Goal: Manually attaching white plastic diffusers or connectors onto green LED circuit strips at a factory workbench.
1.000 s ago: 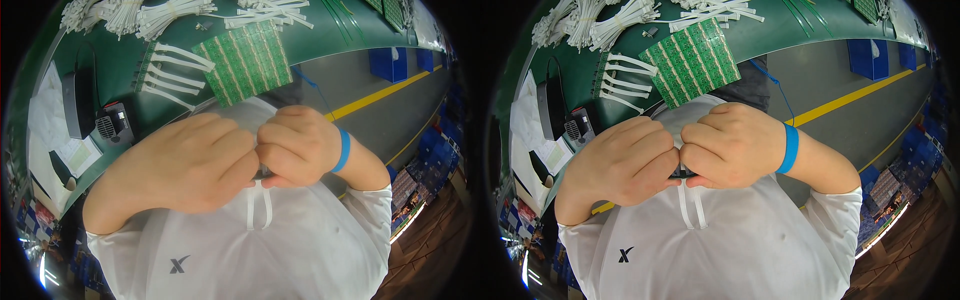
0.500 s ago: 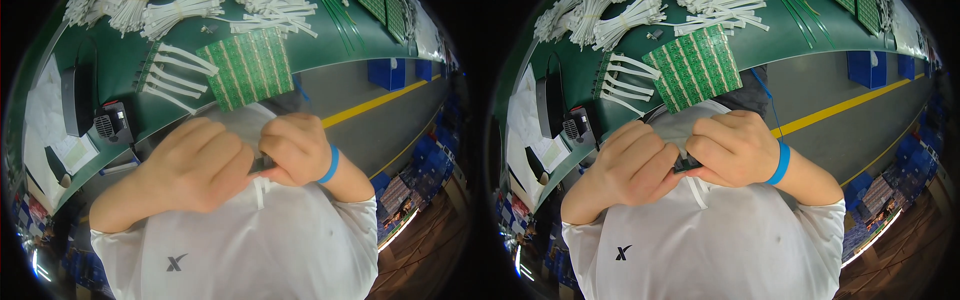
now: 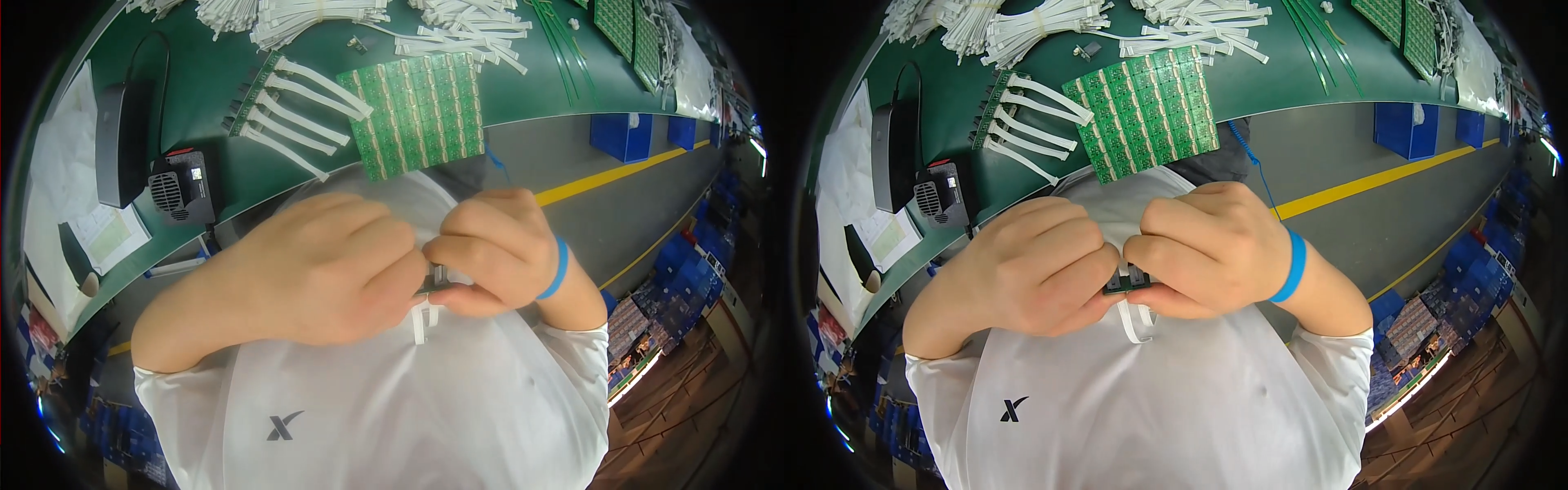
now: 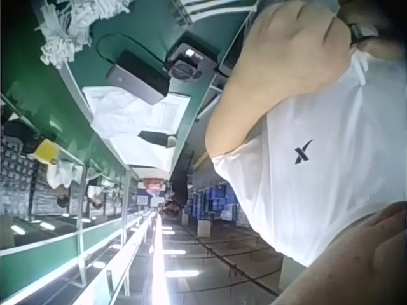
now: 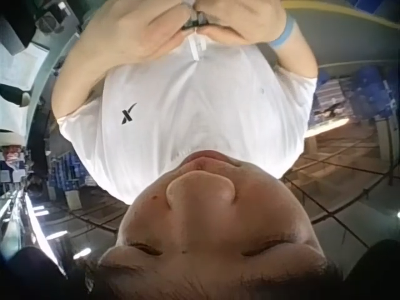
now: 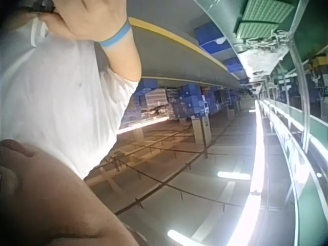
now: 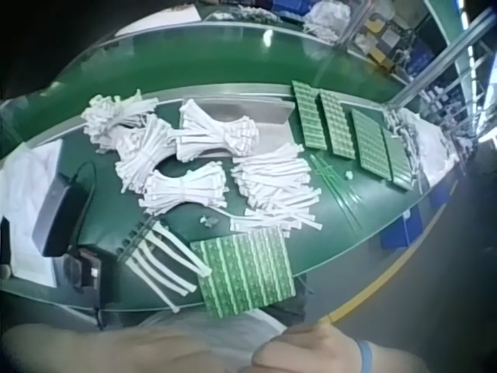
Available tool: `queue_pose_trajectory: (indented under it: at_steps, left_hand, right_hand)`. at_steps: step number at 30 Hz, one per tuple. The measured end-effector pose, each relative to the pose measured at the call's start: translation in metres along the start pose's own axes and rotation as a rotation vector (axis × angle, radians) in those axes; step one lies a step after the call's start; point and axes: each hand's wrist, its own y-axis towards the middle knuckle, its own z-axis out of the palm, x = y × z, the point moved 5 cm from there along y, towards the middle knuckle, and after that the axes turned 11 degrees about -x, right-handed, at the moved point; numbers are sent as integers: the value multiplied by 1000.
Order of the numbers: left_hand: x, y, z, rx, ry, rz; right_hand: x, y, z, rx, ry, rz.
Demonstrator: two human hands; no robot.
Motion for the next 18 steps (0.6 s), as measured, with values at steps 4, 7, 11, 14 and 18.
queue_pose_trajectory:
  at_steps: [4, 7, 11, 14, 18]
  left_hand:
    - [-1, 4, -2, 77, -56, -1]
    - [0, 4, -4, 48, -28, -6]
    - [1, -2, 0, -100, 141, 59]
    - [-1, -8, 5, -167, 184, 72]
    - [-6, -14, 9, -185, 151, 54]
  right_hand:
    - [5, 6, -5, 68, 32, -2]
    - [7, 7, -9, 100, 20, 80]
    - [5, 4, -6, 17, -42, 41]
    - [7, 1, -6, -37, -76, 3]
    - [10, -9, -3, -45, -88, -19]
